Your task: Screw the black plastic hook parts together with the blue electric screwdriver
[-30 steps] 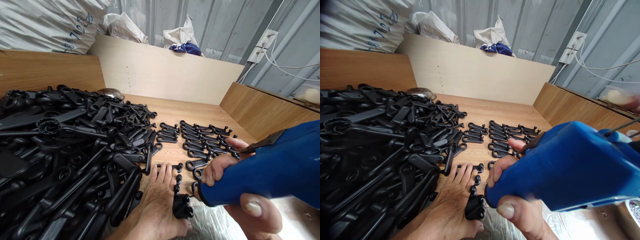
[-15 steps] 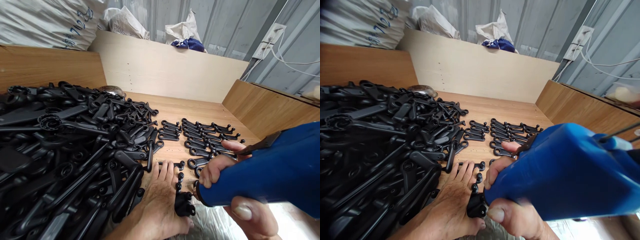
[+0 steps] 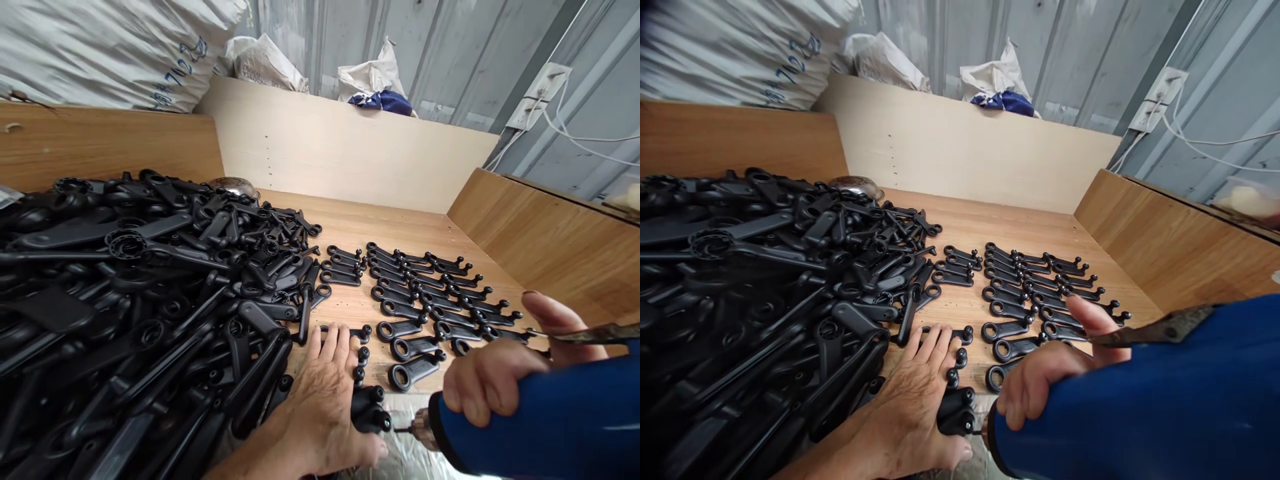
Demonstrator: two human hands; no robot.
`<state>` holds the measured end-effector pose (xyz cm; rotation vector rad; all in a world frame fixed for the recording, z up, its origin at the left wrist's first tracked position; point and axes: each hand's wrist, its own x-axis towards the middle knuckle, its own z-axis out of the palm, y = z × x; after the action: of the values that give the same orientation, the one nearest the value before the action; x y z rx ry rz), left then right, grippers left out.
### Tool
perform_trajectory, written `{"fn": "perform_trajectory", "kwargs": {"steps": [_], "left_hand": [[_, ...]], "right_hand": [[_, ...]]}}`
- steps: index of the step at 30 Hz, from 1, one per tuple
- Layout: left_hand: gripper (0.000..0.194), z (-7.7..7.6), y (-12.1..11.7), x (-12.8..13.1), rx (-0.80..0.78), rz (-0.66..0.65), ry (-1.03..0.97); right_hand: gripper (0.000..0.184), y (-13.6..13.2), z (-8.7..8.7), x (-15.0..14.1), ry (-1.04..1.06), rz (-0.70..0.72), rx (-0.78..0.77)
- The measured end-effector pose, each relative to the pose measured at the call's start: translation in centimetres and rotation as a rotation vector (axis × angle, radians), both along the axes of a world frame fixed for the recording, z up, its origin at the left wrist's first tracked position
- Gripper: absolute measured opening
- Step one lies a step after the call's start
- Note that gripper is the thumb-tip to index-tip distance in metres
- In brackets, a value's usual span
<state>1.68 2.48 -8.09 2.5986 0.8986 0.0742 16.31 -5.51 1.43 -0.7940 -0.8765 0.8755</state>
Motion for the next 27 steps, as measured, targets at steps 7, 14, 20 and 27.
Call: {"fn": "perform_trajectory", "kwargs": {"steps": [7, 14, 20, 27], "left_hand": [[0.107, 1.5, 0.0, 0.4, -0.078, 0.001, 0.041], [0.104, 1.7, 0.0, 0.3, -0.062, -0.002, 0.023], [0.108, 1.0, -0.1, 0.4, -0.019, 0.025, -0.013], [0.106, 2.1, -0.2, 0.4, -0.093, 0.024, 0.025]], "right_hand": [[0.023, 0.1, -0.6, -0.2, 0.015, 0.036, 0.015], [0.024, 0.2, -0.7, -0.3, 0.004, 0.007, 0.011], [0.026, 0.3, -1.2, 0.4, -0.088, 0.027, 0.018], [0.03, 0.8, -1.6, 1.8, -0.154, 0.257, 0.144]]}}
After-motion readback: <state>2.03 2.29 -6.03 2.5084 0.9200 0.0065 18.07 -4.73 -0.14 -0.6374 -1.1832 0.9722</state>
